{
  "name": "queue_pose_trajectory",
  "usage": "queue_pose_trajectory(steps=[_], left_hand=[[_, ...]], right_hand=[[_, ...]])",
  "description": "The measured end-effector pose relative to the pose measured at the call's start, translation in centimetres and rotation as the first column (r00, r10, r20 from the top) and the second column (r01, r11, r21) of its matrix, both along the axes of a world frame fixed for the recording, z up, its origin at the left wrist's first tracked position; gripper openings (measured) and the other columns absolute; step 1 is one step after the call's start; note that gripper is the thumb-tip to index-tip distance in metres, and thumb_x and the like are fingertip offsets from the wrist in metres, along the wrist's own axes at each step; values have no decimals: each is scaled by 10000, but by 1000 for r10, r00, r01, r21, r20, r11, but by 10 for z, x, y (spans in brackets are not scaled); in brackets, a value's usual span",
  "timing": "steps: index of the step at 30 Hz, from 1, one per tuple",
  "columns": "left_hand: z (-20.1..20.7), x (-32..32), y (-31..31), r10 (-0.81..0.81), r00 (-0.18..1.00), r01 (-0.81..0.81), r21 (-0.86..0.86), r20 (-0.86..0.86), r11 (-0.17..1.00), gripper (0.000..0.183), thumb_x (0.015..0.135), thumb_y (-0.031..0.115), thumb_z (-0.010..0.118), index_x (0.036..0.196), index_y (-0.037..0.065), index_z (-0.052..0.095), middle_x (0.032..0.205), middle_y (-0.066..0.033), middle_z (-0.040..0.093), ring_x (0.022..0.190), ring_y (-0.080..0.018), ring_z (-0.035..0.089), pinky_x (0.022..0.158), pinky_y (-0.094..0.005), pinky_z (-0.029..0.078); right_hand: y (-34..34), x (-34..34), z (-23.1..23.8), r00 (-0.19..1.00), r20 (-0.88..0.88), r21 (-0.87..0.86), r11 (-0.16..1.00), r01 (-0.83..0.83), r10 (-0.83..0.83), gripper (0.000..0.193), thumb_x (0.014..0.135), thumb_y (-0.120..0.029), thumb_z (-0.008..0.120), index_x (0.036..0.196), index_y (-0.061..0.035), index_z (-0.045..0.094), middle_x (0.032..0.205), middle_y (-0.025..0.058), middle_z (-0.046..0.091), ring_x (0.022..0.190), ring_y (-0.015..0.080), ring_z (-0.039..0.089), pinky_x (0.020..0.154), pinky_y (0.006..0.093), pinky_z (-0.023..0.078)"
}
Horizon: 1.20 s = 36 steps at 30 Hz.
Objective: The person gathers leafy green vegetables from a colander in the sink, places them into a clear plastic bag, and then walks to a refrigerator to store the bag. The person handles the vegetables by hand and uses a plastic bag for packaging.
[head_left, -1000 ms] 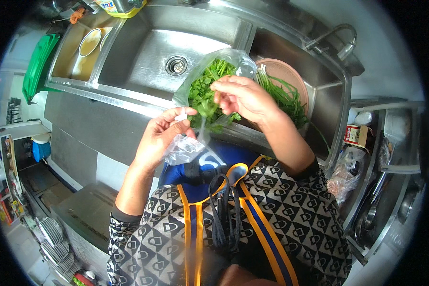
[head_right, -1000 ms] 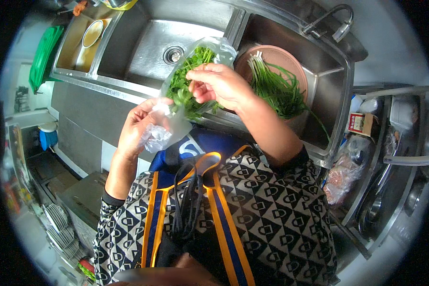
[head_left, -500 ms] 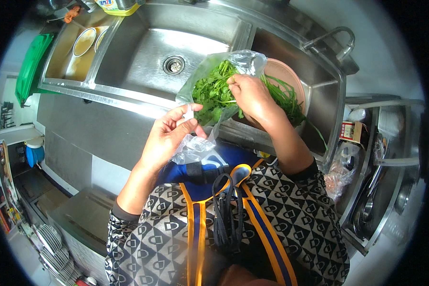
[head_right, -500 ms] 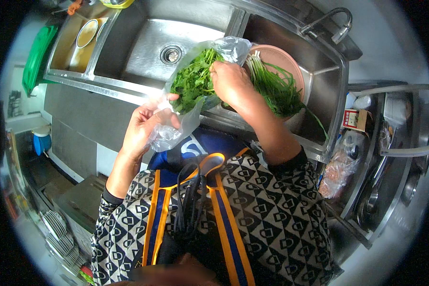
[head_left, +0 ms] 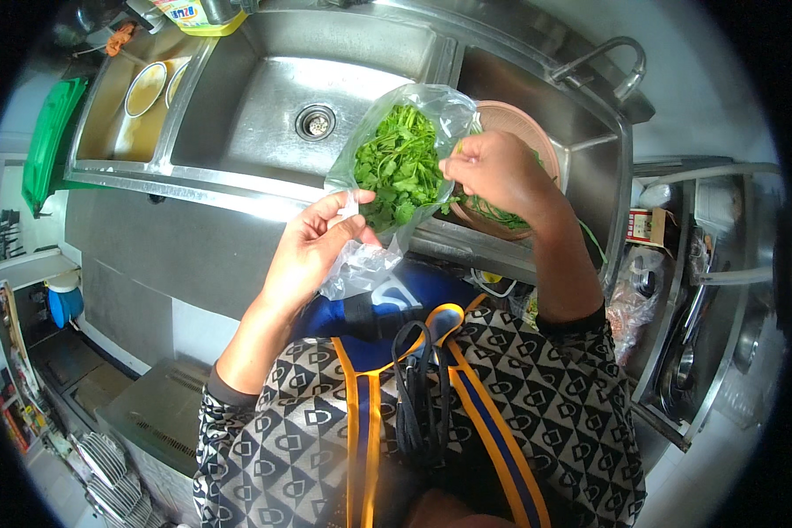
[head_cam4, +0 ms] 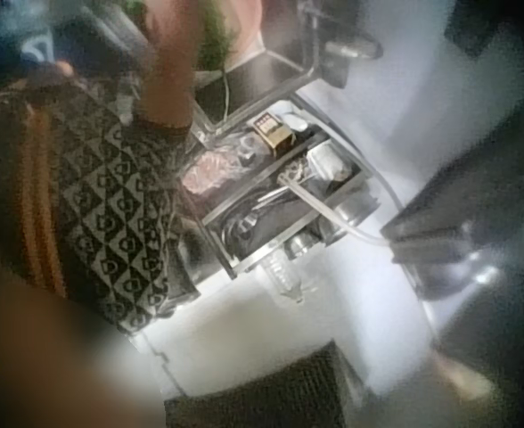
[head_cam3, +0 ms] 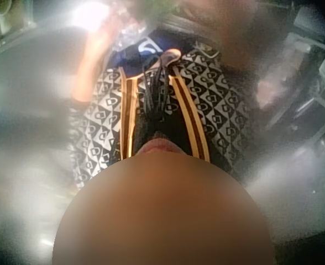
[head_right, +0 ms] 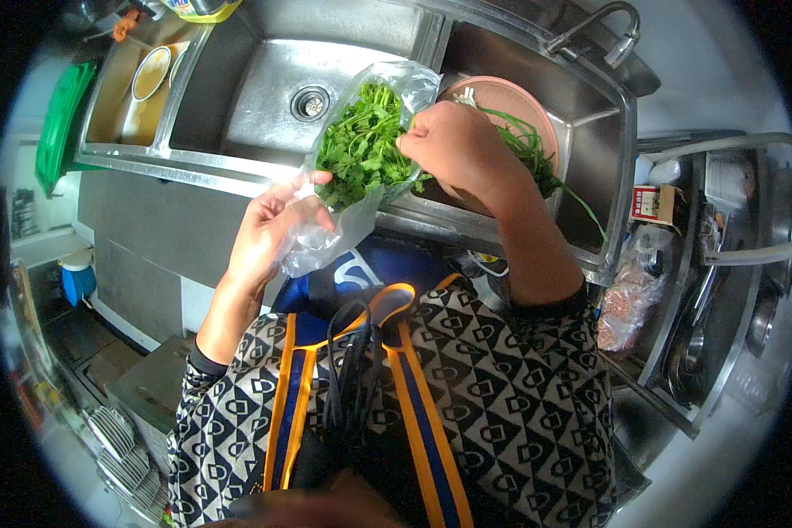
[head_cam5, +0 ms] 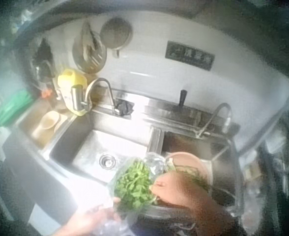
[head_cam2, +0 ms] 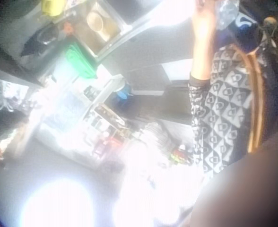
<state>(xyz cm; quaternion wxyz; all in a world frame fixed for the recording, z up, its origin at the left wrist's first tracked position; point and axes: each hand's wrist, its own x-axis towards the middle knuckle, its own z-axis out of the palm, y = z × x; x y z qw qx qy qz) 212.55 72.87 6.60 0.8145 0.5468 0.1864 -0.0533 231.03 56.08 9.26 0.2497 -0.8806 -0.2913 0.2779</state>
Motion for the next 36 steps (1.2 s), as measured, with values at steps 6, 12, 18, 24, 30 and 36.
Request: queue_pose_trajectory(steps=[6, 12, 18, 24, 30, 36], left_hand=[[-2, 4, -7, -81, 997, 81, 28, -4, 996, 299, 894, 75, 489, 1183, 5, 518, 761, -48, 624, 710, -80, 566, 660, -200, 424], [-4, 5, -6, -83, 996, 81, 62, 36, 995, 291, 894, 74, 488, 1175, 2, 507, 763, -51, 622, 698, -77, 564, 642, -200, 425], [-5, 3, 12, 50, 999, -50, -69, 0, 996, 265, 894, 67, 513, 1154, 19, 521, 742, -54, 634, 624, -41, 546, 572, -174, 412], [-4, 2, 10, 40, 999, -41, -60, -13, 997, 270, 895, 65, 511, 1161, 22, 523, 737, -51, 632, 622, -36, 541, 570, -173, 409], [1, 4, 6, -7, 1000, 7, -16, 8, 1000, 275, 896, 65, 509, 1166, 13, 515, 741, -37, 632, 625, -19, 512, 568, -162, 383], [2, 5, 2, -17, 1000, 17, -17, -2, 1000, 276, 896, 64, 506, 1166, 6, 513, 743, -30, 631, 634, -15, 503, 578, -160, 374]], right_hand=[[43, -6, -53, 824, -565, 127, 983, 131, -37, 219, 871, -215, 580, 839, -3, 627, 634, 51, 576, 492, 103, 536, 451, 212, 444], [65, -51, -90, 969, -6, 153, 958, -243, 246, 183, 725, -213, 638, 743, -33, 610, 698, 147, 617, 647, 326, 594, 612, 376, 474], [22, -22, -27, 966, 211, 224, 954, -198, 151, 186, 829, -185, 587, 826, -7, 641, 751, 139, 627, 675, 248, 609, 636, 329, 464], [-17, -21, -58, 968, 249, -64, 997, 45, -28, 344, 741, -184, 675, 1039, -42, 578, 784, 131, 636, 752, 287, 617, 693, 361, 472], [-20, -17, -73, 976, 200, -25, 996, 91, -84, 197, 768, -173, 634, 912, -38, 619, 776, 165, 628, 689, 311, 610, 656, 355, 482], [4, -22, -53, 1000, 0, 147, 989, -6, 6, 156, 782, -182, 626, 846, -41, 635, 730, 145, 627, 611, 280, 604, 578, 321, 472]])
